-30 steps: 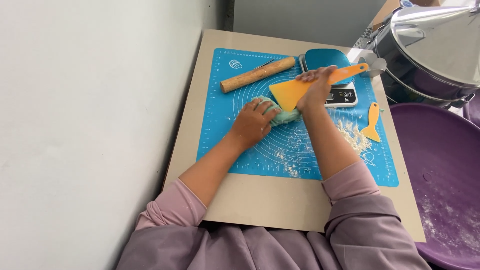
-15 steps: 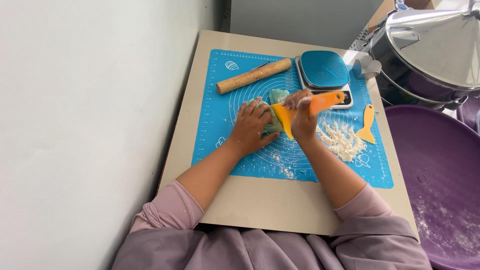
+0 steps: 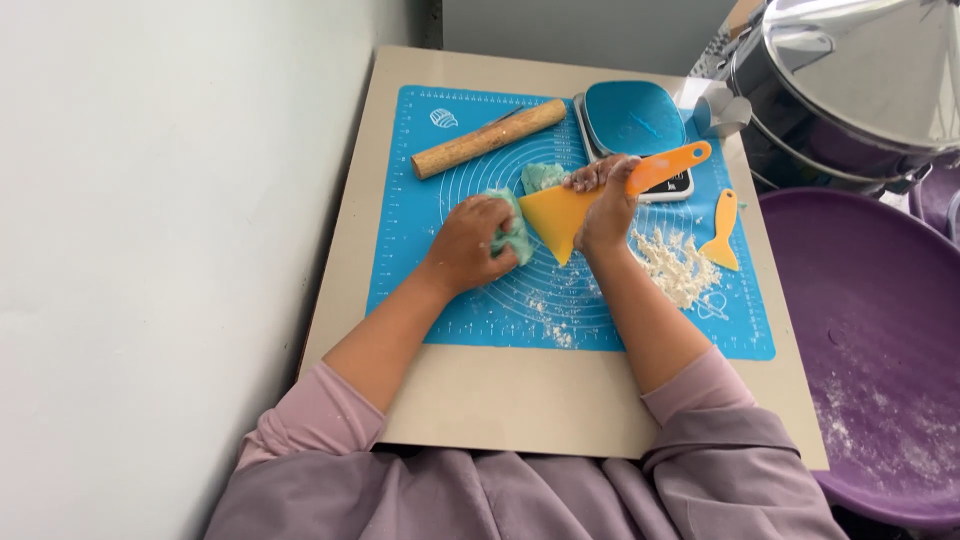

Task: Kneading a small piece of blue-colored dough on a silicone mat using hands and a scraper.

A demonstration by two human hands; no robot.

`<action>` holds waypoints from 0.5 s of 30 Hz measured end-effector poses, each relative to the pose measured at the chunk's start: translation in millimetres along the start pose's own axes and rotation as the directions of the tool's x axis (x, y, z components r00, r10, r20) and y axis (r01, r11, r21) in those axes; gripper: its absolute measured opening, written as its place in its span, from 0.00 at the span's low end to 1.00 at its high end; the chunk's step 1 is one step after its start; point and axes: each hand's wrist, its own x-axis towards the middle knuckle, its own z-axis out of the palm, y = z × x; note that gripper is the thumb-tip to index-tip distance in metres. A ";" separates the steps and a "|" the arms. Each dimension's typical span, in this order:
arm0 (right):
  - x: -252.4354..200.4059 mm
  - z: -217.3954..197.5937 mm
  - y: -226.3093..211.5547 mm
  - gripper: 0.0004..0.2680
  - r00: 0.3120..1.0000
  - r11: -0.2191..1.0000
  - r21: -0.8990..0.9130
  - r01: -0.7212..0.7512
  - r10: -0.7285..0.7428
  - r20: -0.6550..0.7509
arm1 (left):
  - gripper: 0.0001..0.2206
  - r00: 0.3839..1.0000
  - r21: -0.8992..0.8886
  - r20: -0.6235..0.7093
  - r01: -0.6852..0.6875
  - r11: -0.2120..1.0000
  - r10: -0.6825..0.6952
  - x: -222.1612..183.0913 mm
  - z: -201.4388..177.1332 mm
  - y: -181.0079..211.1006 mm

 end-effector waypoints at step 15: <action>3.2 37.7 -69.4 0.13 0.960 0.958 -0.068 -0.278 0.274 -0.062 | 0.35 0.891 0.238 0.346 0.219 0.946 -0.293 5.5 -71.7 53.9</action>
